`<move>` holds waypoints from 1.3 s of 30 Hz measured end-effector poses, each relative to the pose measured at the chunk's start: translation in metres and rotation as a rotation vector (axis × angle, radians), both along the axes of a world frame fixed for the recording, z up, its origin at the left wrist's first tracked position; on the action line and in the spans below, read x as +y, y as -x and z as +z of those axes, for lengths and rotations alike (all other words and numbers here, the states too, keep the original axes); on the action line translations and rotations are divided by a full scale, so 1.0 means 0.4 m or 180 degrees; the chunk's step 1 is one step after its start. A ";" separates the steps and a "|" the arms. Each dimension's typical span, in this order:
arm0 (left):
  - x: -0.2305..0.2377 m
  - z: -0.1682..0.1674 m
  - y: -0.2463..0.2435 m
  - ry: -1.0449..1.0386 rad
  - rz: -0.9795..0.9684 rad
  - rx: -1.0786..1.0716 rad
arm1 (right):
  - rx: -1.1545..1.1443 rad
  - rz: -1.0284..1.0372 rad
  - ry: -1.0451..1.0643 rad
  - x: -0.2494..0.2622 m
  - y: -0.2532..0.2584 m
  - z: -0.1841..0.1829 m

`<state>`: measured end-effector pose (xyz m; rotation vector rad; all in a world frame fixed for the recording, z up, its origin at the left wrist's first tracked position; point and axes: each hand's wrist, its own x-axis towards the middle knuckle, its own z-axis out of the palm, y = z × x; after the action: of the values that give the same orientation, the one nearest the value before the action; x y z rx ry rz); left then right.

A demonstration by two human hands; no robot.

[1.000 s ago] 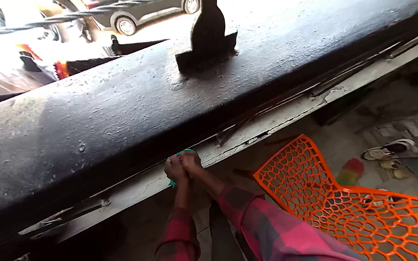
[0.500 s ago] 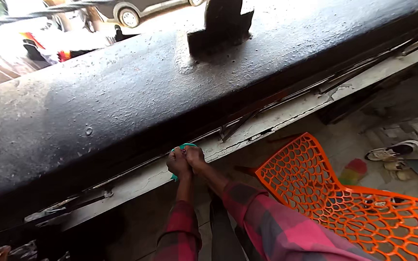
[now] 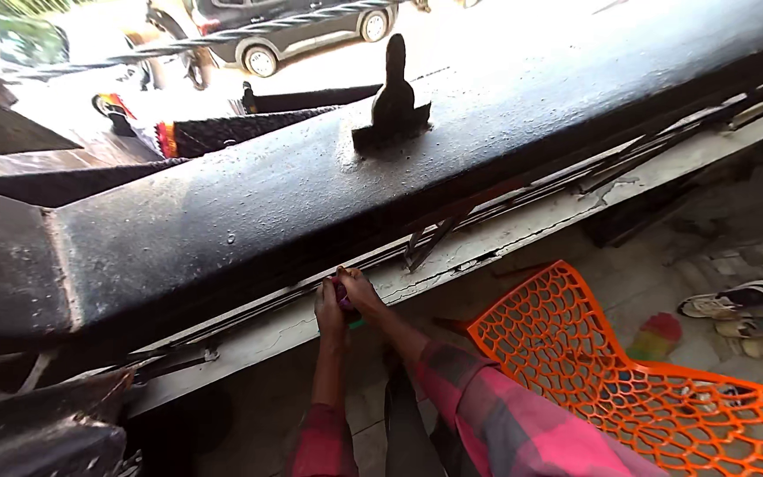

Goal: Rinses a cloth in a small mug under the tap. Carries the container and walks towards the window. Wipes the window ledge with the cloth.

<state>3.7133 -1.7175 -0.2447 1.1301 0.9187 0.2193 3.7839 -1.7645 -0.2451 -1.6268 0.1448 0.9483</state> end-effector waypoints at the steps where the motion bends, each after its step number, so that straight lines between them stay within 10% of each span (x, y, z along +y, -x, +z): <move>1: 0.003 0.009 0.005 0.0154 0.0016 -0.0041 | -0.0064 0.0025 -0.0097 -0.004 0.003 0.002; 22: -0.122 0.283 0.140 0.0336 0.0938 -0.1275 | -0.0770 0.0311 -0.1015 -0.316 0.098 0.284; 28: -0.289 0.395 0.263 -0.0109 0.0343 -0.1196 | -0.1491 0.0952 -0.0981 -0.480 0.231 0.368; 39: -0.468 0.550 0.371 -0.1479 -0.0959 -0.0865 | -0.2067 0.0240 -0.0760 -0.735 0.389 0.468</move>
<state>3.5649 -1.9048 -0.0248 1.6055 0.4547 0.3400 3.6284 -2.0585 -0.0579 -1.6419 -0.4599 0.4321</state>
